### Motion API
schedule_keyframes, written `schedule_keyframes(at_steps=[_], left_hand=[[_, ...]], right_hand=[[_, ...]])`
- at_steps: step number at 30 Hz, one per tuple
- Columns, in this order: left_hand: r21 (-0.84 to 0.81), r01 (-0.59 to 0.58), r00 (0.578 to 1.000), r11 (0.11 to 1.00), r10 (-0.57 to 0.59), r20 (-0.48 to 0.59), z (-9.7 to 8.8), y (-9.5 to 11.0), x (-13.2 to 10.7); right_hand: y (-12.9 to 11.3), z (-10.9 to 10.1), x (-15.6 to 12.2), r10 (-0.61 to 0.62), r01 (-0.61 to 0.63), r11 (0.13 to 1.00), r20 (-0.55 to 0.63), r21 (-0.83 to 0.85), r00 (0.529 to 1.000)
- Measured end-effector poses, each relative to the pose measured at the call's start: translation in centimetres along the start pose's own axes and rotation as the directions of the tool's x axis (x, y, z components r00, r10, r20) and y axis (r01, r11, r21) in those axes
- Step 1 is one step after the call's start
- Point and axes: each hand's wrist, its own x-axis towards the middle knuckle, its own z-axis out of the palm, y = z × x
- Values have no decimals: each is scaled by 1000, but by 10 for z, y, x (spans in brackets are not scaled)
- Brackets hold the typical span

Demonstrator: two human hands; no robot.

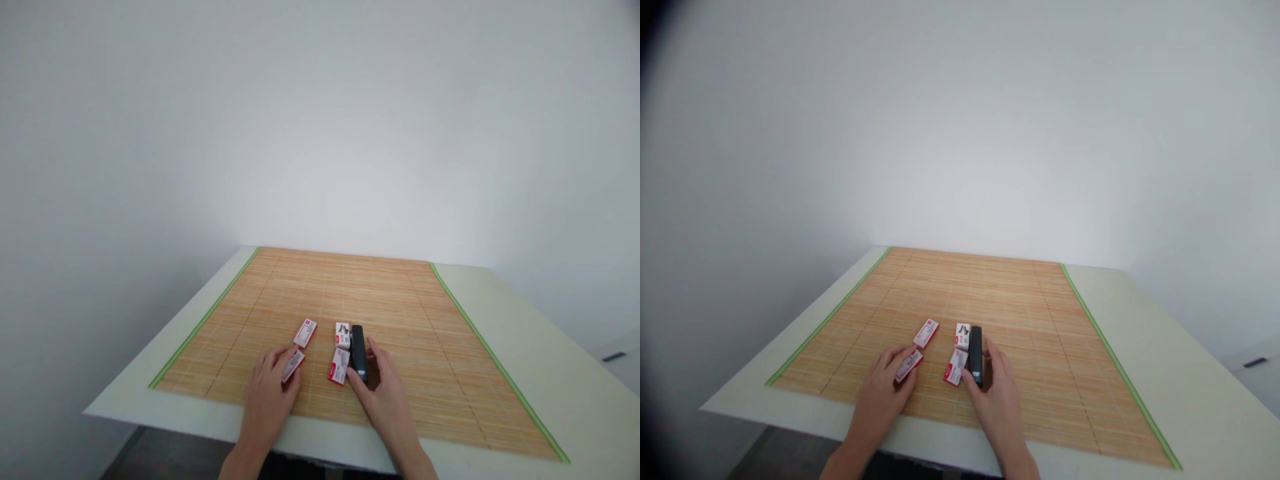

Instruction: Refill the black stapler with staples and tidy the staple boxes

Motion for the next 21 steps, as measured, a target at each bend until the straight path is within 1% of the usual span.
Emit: schedule_keyframes(at_steps=[3, 5, 7, 8, 10, 13, 16, 18, 20, 21], left_hand=[[2, -46, 999, 999, 46, -5, 1, 22, 4], [-44, -121, 991, 992, 123, 58, 4, 44, 7], [-109, -195, 966, 975, 210, 154, 11, 66, 12], [-133, -211, 956, 969, 232, 180, 16, 75, 15], [-149, -206, 954, 967, 232, 189, 27, 88, 23], [-134, -172, 968, 976, 193, 162, 41, 94, 36], [-118, -149, 975, 982, 166, 148, 47, 93, 39], [-91, -112, 983, 990, 124, 138, 46, 90, 33], [-62, -75, 986, 995, 83, 143, 41, 87, 19], [-59, -73, 984, 996, 82, 159, 37, 86, 11]], right_hand=[[-4, 0, -1, -1, 1, 999, 5, 34, 1000], [-6, -1, -2, 6, -6, 999, 7, 45, 1000], [-7, -3, -2, 11, -11, 999, -1, 47, 1000], [-8, -5, -1, 10, -9, 999, -2, 49, 1000], [-9, -7, -1, 2, -2, 999, -3, 54, 1000], [-11, -9, -1, -2, 3, 999, -17, 53, 1000], [-10, -10, -1, 4, -1, 999, -52, 53, 999], [-9, -10, -2, 15, -12, 999, -77, 43, 997], [-6, -13, -3, 16, -14, 1000, -85, 26, 996], [-4, -15, -3, 3, -2, 1000, -76, 19, 997]])
